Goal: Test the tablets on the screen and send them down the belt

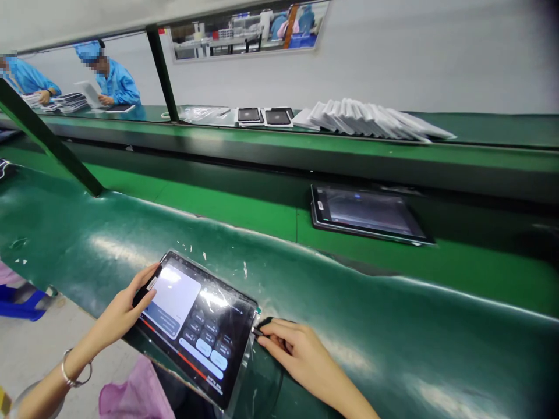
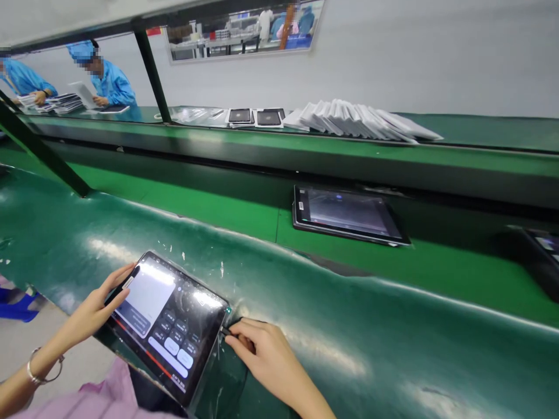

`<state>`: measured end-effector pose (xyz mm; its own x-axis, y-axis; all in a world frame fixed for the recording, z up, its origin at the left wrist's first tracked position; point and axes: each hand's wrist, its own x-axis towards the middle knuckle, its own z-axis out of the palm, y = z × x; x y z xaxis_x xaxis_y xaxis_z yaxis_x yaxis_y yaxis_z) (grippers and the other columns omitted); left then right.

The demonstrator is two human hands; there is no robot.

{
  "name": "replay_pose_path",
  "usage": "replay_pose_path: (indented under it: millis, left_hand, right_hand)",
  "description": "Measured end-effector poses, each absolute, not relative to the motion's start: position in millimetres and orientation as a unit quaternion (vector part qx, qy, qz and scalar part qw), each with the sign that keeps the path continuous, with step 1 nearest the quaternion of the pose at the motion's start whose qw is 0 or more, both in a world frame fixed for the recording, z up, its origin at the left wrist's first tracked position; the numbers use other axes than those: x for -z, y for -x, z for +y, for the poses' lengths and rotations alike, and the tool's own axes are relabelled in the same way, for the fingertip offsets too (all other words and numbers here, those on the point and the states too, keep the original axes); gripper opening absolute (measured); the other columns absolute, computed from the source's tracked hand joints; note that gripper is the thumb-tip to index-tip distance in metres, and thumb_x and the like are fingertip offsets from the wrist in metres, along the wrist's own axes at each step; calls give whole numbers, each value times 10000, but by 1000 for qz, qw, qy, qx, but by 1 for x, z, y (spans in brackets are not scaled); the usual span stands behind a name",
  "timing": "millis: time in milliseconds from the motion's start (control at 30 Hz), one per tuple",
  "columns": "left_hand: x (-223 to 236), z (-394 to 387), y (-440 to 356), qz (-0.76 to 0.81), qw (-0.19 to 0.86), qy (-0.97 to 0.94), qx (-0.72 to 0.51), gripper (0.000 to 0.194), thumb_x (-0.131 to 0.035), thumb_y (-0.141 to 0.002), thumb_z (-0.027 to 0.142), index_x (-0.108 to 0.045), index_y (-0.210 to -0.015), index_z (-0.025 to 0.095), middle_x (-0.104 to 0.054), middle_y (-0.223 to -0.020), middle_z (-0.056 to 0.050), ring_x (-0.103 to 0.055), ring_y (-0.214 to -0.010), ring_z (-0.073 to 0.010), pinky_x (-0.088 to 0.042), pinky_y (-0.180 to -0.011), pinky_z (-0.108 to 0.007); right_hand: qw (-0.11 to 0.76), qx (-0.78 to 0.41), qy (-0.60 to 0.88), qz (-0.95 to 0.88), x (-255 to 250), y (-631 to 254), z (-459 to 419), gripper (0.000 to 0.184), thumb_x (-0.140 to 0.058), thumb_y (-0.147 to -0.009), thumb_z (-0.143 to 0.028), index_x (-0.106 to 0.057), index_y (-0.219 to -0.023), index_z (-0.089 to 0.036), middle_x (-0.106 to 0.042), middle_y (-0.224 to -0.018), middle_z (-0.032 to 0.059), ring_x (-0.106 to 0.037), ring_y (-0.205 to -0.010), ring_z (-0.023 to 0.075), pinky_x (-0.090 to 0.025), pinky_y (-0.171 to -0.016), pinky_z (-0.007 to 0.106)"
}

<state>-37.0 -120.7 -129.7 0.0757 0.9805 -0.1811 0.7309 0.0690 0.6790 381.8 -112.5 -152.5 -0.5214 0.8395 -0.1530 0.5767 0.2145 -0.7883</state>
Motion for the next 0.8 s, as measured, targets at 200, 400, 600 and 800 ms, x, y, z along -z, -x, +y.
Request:
replay_pose_path:
  millis: [200, 400, 600, 800]
  left_hand:
    - [119, -119, 32, 653, 323, -662, -174, 572, -389, -1079, 519, -266, -1593, 301, -490, -1606, -57, -480, -1476, -275, -379, -1232, -482]
    - [118, -122, 21, 633, 217, -728, -149, 739, -514, -1047, 487, -142, -1648, 271, -331, -1688, -138, -353, -1546, -335, -335, -1248, -561]
    - [123, -138, 2, 417, -67, -888, -182, 514, -650, -946, 437, -589, -1445, 332, -197, -1743, -40, -88, -1600, -415, -28, -1264, -693]
    - [133, -158, -2, 326, -141, -920, -164, 385, -664, -896, 478, -745, -1257, 372, -645, -1444, 6, -221, -1536, -382, -29, -1274, -684]
  right_hand:
    - [278, -295, 438, -802, 171, -370, -124, 316, -467, -1083, -306, -757, -1068, -181, -758, -865, 55, -737, -734, 212, -555, -665, 297]
    - [324, -175, 456, -810, 181, -362, -127, 339, -442, -1091, -267, -756, -1084, -140, -794, -956, 112, -784, -787, 249, -610, -647, 292]
    - [358, -151, 428, -816, 176, -364, -119, 262, -491, -1091, -318, -716, -1067, -184, -767, -893, 63, -753, -714, 201, -576, -624, 282]
    - [411, -224, 419, -778, 168, -360, -119, 156, -539, -1078, -292, -660, -1024, -210, -704, -837, 13, -693, -699, 141, -524, -648, 239]
